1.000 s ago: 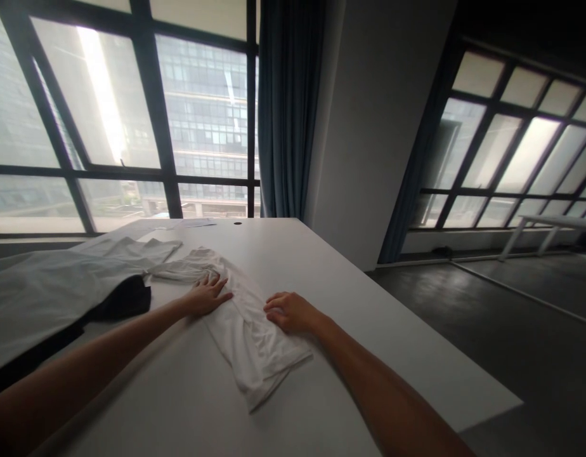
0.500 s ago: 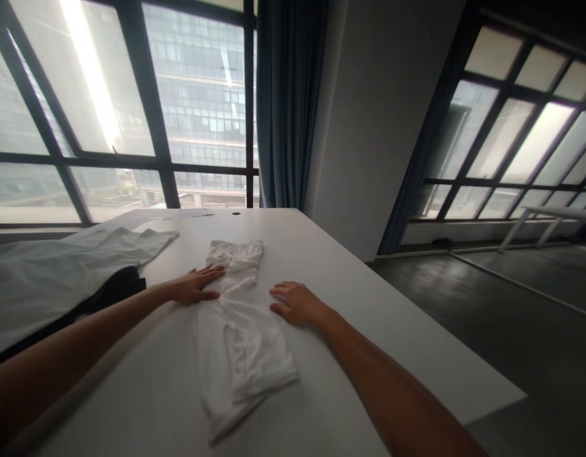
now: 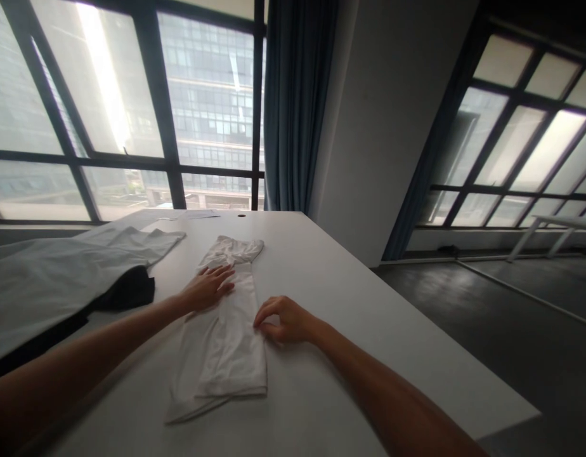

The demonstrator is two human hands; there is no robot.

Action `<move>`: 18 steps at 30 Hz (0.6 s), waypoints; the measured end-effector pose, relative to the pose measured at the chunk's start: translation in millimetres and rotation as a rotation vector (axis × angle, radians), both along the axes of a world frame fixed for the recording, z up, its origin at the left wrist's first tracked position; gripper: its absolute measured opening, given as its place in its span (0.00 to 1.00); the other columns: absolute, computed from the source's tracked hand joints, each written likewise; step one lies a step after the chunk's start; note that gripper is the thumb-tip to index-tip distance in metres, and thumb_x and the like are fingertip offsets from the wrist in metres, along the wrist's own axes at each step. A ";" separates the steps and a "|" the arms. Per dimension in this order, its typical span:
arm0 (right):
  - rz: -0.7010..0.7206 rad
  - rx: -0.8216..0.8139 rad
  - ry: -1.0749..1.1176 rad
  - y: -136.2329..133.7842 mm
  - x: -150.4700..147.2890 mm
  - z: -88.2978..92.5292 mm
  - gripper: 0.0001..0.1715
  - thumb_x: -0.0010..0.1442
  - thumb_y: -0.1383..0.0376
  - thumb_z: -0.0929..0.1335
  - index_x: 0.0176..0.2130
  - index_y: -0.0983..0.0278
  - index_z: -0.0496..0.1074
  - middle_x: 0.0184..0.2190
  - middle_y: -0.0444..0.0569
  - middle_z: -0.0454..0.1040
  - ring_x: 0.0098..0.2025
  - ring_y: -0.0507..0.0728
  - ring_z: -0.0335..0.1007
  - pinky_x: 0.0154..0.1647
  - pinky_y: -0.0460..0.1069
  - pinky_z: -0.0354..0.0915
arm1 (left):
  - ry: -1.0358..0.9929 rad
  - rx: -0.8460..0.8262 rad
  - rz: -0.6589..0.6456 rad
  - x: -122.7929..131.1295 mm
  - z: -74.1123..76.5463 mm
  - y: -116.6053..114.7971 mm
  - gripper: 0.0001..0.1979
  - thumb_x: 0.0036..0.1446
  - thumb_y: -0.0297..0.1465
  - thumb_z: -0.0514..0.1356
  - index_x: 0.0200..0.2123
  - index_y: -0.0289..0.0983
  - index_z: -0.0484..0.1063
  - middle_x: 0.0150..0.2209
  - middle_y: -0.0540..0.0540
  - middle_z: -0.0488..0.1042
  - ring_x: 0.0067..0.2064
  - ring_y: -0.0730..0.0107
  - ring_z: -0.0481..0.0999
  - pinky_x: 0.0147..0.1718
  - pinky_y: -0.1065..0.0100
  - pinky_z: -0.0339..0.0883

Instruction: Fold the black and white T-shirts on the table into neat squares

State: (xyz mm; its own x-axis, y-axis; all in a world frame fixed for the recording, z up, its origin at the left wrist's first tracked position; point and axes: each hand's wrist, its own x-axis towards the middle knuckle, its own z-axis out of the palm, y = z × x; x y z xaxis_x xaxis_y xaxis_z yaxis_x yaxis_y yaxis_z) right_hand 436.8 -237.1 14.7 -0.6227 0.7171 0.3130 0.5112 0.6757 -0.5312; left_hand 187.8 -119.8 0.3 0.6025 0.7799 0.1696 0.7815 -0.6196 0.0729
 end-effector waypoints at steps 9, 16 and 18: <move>-0.327 0.033 -0.188 120.2 -48.5 -2.0 0.30 0.66 0.54 0.64 0.62 0.63 0.66 0.62 0.57 0.66 0.62 0.61 0.63 0.63 0.55 0.57 | -0.071 -0.070 -0.167 -57.1 -3.8 -71.2 0.36 0.62 0.55 0.50 0.67 0.42 0.58 0.68 0.39 0.56 0.68 0.51 0.57 0.65 0.50 0.50; -0.500 -0.040 -0.406 245.6 -97.2 -13.5 0.31 0.68 0.49 0.59 0.62 0.60 0.66 0.63 0.54 0.66 0.65 0.62 0.58 0.65 0.56 0.53 | -0.068 -0.160 -0.151 -97.2 -11.4 -62.4 0.37 0.62 0.55 0.51 0.68 0.46 0.54 0.69 0.40 0.53 0.69 0.48 0.53 0.66 0.40 0.42; -0.464 -0.025 -0.427 272.3 -98.8 -18.3 0.29 0.67 0.49 0.60 0.62 0.57 0.66 0.62 0.53 0.67 0.64 0.63 0.59 0.65 0.60 0.52 | -0.106 -0.139 -0.147 -101.9 -14.4 -57.1 0.36 0.62 0.54 0.53 0.68 0.46 0.54 0.69 0.40 0.54 0.69 0.47 0.54 0.65 0.40 0.43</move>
